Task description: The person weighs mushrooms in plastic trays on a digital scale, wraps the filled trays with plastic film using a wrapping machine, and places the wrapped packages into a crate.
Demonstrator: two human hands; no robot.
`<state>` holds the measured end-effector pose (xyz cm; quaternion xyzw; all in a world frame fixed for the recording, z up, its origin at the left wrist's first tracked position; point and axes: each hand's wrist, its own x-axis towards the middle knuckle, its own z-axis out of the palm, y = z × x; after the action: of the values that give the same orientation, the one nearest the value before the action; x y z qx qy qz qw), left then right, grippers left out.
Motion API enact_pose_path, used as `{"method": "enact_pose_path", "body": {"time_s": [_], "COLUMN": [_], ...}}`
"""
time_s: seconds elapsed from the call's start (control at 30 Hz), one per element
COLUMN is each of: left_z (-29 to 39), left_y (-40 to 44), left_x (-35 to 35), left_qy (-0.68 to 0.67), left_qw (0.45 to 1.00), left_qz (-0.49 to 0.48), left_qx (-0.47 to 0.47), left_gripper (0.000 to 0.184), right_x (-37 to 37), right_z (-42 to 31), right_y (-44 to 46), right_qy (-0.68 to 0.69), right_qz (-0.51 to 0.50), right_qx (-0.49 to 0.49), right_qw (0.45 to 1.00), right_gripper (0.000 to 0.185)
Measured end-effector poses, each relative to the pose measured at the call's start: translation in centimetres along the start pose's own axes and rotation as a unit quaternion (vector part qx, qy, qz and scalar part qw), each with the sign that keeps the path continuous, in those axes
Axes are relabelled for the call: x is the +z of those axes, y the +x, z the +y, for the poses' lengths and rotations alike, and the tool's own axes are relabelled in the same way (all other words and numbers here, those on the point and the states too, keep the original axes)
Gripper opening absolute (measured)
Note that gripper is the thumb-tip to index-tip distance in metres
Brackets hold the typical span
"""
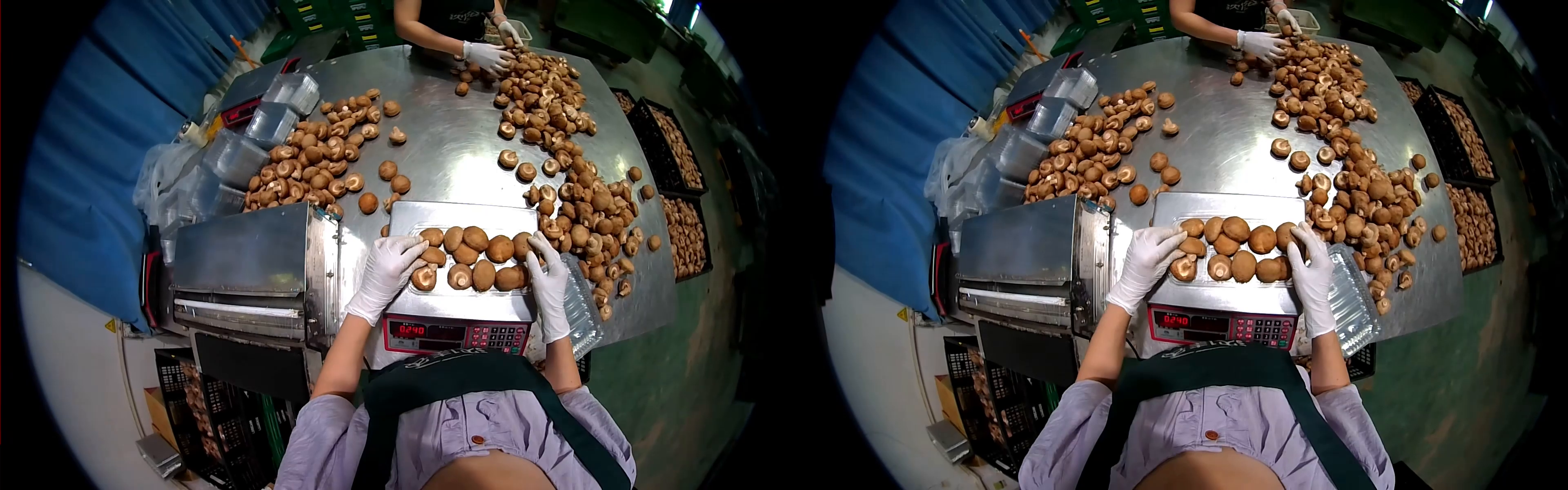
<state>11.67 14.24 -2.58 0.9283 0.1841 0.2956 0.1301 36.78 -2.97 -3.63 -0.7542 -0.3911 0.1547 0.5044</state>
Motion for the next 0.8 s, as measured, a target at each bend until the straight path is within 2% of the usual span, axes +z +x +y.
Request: {"method": "enact_pose_path", "body": {"time_s": [0.23,0.4,0.47,0.53,0.6,0.67,0.73,0.8], "left_z": [1.7,2.2,1.5,0.9,0.6,0.4,0.0,-0.1], "left_y": [0.3,0.6,0.3,-0.4,-0.7,-0.7,-0.8,-0.7], "left_x": [-0.6,-0.6,-0.2,0.0,0.0,-0.9,-1.4,-2.0], "left_qy": [0.088,0.027,-0.046,-0.057,-0.112,-0.120,-0.171,-0.194], "left_qw": [0.995,1.000,0.997,0.994,0.969,0.965,0.942,0.931], "left_qz": [0.037,-0.005,0.050,0.065,0.133,0.121,0.149,0.158], "left_qx": [-0.016,0.009,-0.039,-0.068,-0.175,-0.202,-0.248,-0.264], "left_gripper": [0.027,0.024,0.023,0.022,0.018,0.017,0.016,0.016], "right_x": [0.0,0.1,-0.1,0.0,-0.1,-0.2,-0.5,-1.1], "right_z": [-0.2,-0.1,0.1,0.6,0.7,0.9,1.3,0.9], "right_y": [-0.1,0.0,-0.1,-0.1,-0.1,-0.1,0.0,0.2], "right_qy": [0.018,0.028,0.027,0.056,0.067,0.080,0.117,0.099], "right_qz": [-0.006,-0.006,-0.005,0.014,0.025,0.035,0.038,0.052], "right_qx": [0.022,0.018,0.014,0.017,0.021,0.025,0.063,0.058], "right_qw": [1.000,0.999,1.000,0.998,0.997,0.996,0.990,0.992], "right_gripper": [0.031,0.031,0.031,0.031,0.031,0.032,0.033,0.032]}}
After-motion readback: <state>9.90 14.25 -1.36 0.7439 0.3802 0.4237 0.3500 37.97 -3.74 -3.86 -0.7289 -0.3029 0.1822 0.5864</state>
